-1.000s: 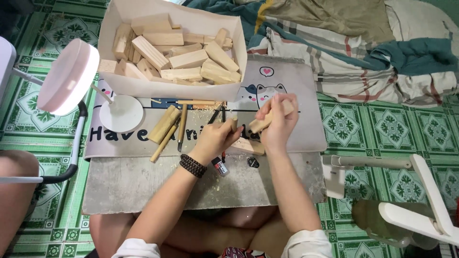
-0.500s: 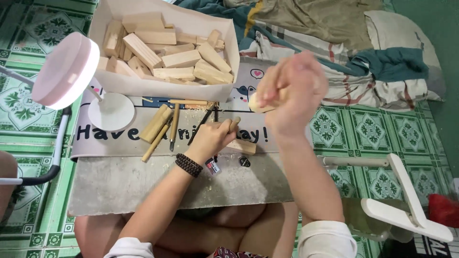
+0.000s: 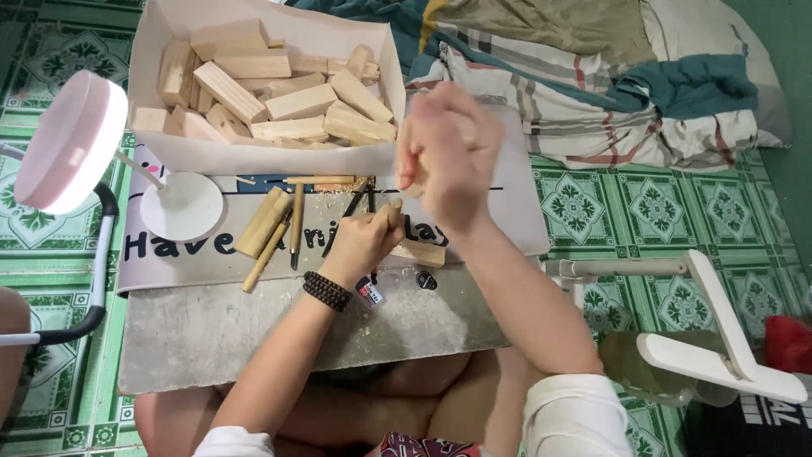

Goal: Using a chisel and a wooden mallet to carve or shape small wooden blocks while sitting on the floor.

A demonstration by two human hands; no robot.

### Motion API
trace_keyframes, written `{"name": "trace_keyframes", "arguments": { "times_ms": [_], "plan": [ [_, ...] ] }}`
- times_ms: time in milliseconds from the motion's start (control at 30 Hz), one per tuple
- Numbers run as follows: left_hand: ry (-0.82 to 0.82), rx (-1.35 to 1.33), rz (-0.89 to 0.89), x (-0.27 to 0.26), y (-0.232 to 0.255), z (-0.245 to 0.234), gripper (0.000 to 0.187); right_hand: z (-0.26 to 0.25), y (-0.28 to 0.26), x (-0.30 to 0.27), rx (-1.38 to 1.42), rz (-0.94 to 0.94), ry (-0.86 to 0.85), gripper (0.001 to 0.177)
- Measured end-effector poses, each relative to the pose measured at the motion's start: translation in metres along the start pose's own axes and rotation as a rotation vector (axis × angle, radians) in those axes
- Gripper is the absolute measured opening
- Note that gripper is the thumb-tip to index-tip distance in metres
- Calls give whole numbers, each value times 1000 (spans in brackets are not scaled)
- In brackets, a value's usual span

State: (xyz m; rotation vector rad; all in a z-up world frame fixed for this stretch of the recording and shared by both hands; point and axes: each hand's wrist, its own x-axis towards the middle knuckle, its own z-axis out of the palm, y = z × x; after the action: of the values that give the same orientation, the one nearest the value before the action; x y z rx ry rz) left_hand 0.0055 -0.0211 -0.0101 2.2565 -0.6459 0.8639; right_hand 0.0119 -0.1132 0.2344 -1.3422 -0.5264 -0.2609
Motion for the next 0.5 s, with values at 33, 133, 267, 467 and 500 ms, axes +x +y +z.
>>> {"name": "trace_keyframes", "arguments": {
  "times_ms": [33,133,267,467,500],
  "plan": [
    [-3,-3,6,-2,-6,4,24,-1,18,-5,-1,-3,7,25],
    [8,-20,6,-8,-10,10,31,-2,44,-14,-44,19,-43,34],
    [17,-37,-11,3,-3,2,30,-7,4,-1,34,-97,-12,35],
    [36,-6,-27,5,-4,1,30,-4,10,7,-60,-126,-137,40],
    [51,-5,-15,4,-2,2,32,-7,-2,12,-56,-197,-125,37]
  ]
}}
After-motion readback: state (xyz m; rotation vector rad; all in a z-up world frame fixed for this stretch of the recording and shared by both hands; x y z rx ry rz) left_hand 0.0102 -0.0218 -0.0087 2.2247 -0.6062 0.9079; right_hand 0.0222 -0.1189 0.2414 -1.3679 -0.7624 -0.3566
